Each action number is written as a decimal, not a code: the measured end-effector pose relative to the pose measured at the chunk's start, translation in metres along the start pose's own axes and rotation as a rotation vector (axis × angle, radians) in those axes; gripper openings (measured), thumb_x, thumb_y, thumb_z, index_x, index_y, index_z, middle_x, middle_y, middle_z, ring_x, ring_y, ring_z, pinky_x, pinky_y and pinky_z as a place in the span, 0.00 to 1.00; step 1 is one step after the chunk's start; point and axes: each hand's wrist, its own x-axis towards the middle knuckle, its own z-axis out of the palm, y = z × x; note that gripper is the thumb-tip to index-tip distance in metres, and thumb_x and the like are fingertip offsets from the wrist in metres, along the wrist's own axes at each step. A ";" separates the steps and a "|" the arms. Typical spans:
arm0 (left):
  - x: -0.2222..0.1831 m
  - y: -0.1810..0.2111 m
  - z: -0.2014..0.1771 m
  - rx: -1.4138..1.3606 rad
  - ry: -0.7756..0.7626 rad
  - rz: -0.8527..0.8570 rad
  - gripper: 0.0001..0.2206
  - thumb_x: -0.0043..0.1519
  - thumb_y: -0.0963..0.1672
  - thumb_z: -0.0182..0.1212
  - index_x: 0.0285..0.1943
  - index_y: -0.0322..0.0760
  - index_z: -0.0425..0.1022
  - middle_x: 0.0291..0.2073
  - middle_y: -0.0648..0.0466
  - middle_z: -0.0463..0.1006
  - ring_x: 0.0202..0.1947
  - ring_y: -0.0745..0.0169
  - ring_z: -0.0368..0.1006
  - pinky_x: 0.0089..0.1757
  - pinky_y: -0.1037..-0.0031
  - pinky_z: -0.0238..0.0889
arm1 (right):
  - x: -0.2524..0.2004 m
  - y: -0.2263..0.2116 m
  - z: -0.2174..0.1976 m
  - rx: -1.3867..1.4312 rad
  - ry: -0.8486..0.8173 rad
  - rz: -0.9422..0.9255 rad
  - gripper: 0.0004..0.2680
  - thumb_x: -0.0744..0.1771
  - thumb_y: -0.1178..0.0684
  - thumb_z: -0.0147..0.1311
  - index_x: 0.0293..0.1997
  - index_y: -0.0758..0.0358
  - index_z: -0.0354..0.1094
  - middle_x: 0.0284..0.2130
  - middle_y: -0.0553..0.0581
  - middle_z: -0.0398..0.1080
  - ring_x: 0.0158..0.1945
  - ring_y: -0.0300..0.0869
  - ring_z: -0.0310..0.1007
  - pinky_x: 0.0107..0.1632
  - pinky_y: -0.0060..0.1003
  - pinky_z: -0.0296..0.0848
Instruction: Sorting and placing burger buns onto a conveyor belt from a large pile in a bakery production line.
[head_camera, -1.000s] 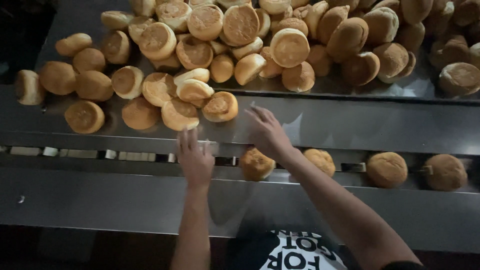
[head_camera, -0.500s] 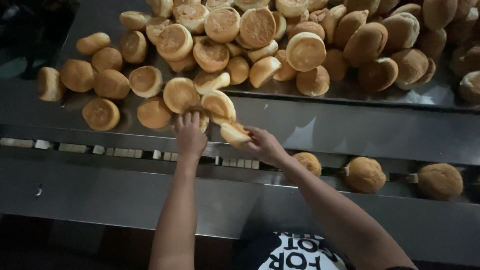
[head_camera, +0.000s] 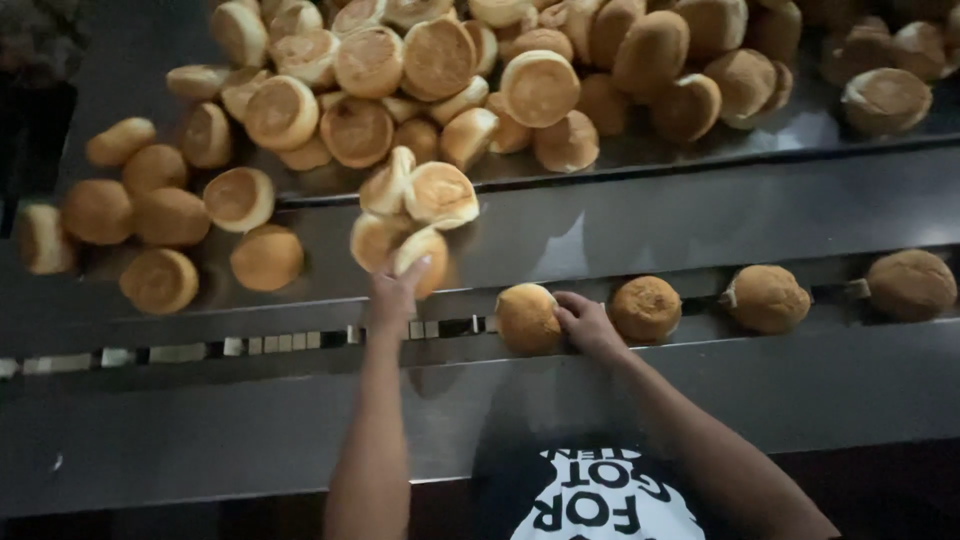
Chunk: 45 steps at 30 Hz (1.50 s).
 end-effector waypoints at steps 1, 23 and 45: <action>-0.015 0.007 0.014 0.005 -0.014 0.005 0.24 0.51 0.52 0.76 0.54 0.40 0.81 0.42 0.48 0.83 0.45 0.55 0.80 0.46 0.60 0.71 | -0.003 0.005 -0.001 0.007 0.013 0.005 0.14 0.68 0.50 0.55 0.61 0.57 0.72 0.48 0.69 0.77 0.51 0.57 0.78 0.48 0.51 0.77; -0.070 0.005 0.159 -0.452 -0.473 -0.168 0.31 0.66 0.58 0.52 0.74 0.43 0.60 0.69 0.44 0.65 0.69 0.32 0.59 0.62 0.35 0.47 | -0.007 -0.007 -0.062 1.312 -0.237 0.224 0.11 0.62 0.51 0.51 0.41 0.65 0.76 0.23 0.65 0.75 0.12 0.42 0.64 0.20 0.37 0.60; -0.076 0.055 0.066 0.463 -0.248 0.223 0.24 0.52 0.36 0.61 0.59 0.42 0.73 0.59 0.36 0.72 0.62 0.32 0.69 0.59 0.51 0.63 | -0.048 -0.078 -0.059 -0.547 0.269 -0.754 0.28 0.61 0.55 0.64 0.70 0.64 0.60 0.65 0.71 0.59 0.69 0.67 0.57 0.67 0.58 0.60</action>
